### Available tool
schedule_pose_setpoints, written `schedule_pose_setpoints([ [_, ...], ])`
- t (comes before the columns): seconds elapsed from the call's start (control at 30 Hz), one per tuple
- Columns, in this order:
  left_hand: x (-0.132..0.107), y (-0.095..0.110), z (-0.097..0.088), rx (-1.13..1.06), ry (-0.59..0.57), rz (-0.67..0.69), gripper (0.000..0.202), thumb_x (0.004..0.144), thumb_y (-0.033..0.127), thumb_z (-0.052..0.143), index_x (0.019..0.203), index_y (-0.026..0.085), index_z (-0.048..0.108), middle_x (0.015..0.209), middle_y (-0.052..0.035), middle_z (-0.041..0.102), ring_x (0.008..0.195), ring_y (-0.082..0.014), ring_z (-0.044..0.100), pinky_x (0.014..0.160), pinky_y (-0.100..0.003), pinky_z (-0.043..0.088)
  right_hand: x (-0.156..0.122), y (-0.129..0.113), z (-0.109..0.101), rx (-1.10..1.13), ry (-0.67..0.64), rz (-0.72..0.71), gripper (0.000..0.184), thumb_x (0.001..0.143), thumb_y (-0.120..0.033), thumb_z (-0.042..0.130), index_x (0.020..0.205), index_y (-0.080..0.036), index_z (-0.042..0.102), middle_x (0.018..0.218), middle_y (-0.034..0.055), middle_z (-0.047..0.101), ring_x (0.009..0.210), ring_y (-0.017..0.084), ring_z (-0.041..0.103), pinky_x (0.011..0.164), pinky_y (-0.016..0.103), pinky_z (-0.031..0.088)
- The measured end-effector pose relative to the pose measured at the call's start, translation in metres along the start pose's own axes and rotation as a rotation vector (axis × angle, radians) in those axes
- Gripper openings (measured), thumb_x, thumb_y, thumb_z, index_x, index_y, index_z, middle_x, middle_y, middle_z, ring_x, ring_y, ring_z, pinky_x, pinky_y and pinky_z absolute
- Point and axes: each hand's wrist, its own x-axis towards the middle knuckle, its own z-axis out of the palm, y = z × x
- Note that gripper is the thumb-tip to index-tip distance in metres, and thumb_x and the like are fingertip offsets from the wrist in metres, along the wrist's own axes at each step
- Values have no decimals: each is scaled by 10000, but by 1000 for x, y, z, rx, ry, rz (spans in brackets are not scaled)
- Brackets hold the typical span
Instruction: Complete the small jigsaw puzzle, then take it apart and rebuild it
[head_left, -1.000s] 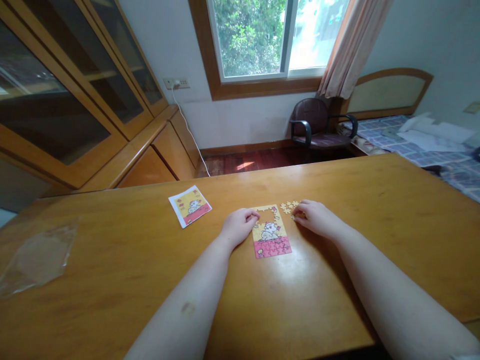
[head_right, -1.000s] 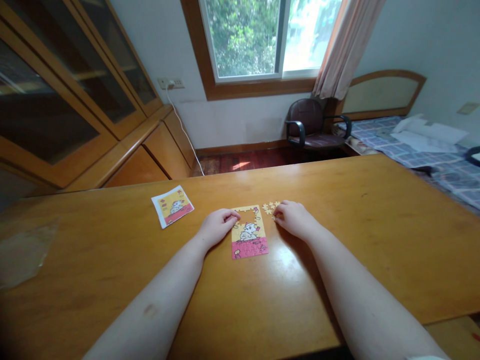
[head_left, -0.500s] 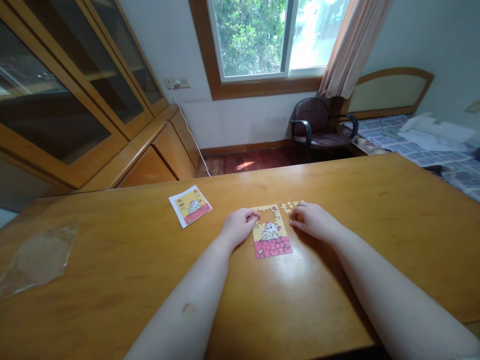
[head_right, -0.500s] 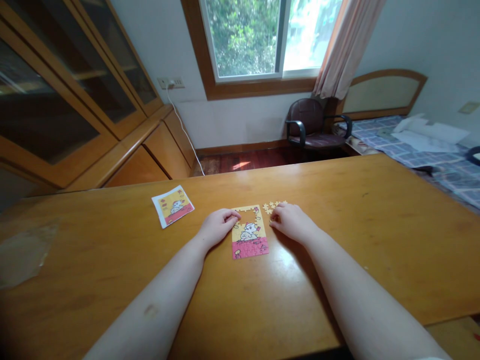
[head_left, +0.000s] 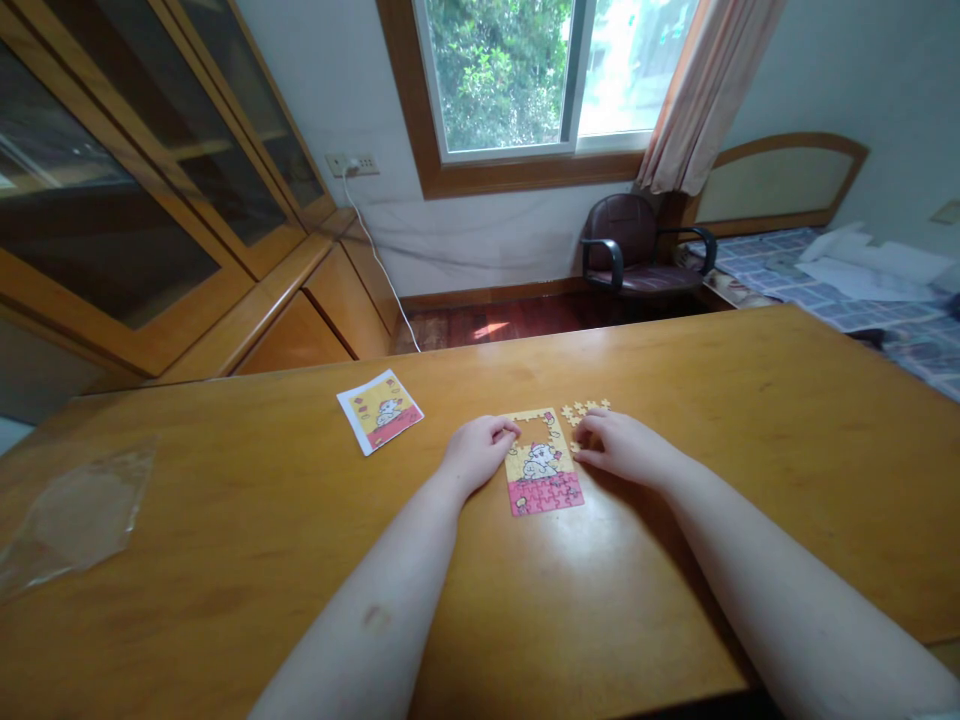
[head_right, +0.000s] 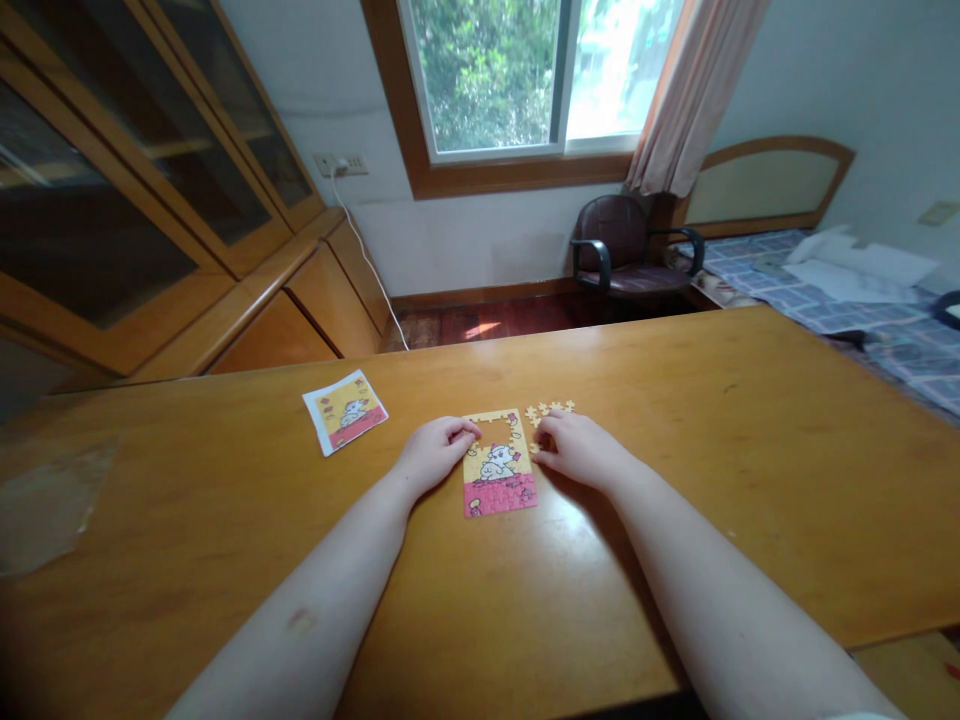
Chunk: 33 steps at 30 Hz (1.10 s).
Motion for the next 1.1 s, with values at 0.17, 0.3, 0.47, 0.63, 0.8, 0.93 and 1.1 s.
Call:
schedule_pose_setpoints([
  [0.17, 0, 0, 0, -2, -2, 4, 235, 841, 300, 498, 923, 267, 716, 890, 1, 700, 850, -184, 621, 729, -277, 449, -1, -3, 1, 35, -21, 13, 102, 779, -247, 600, 862, -193, 621, 899, 63, 637, 804, 186, 593, 728, 282, 466],
  [0.3, 0, 0, 0, -9, 1, 8, 225, 841, 296, 503, 918, 272, 713, 905, 8, 702, 861, -183, 623, 740, -278, 449, -2, -6, 2, 58, -28, -14, 105, 734, -210, 594, 838, -197, 595, 869, 52, 630, 773, 180, 575, 691, 272, 453],
  [0.47, 0, -1, 1, -12, 5, 1, 228, 844, 302, 500, 915, 278, 715, 895, 12, 701, 855, -182, 621, 727, -277, 445, -2, -7, 2, 108, -27, -17, 131, 711, -170, 577, 839, -199, 580, 855, 38, 639, 762, 168, 570, 672, 258, 431],
  [0.63, 1, -1, 1, 7, -4, 10, 235, 845, 304, 497, 924, 267, 715, 913, 2, 703, 870, -190, 621, 747, -283, 452, -2, -4, 0, 236, -70, -13, 114, 740, -180, 565, 844, -190, 612, 763, 15, 639, 656, 141, 548, 610, 243, 402],
  [0.8, 1, -1, 2, 6, 11, 19, 229, 843, 293, 497, 912, 268, 715, 925, 4, 707, 867, -189, 623, 761, -284, 454, 0, -8, 5, 368, 31, -20, 112, 791, -229, 559, 841, -189, 651, 782, 13, 659, 654, 130, 541, 617, 242, 402],
  [0.93, 1, -2, 2, 11, 7, 20, 229, 844, 303, 498, 919, 274, 713, 905, 6, 704, 856, -187, 619, 743, -281, 455, 4, -15, 16, 386, 24, 34, 114, 798, -249, 584, 838, -201, 680, 823, 10, 682, 659, 127, 550, 627, 244, 413],
  [1.1, 1, -2, 2, 8, 8, 18, 237, 845, 308, 494, 924, 266, 713, 926, 0, 703, 869, -184, 618, 756, -281, 453, 5, -17, 16, 248, 106, 9, 124, 828, -295, 597, 831, -204, 681, 825, 23, 670, 736, 144, 576, 684, 254, 425],
])
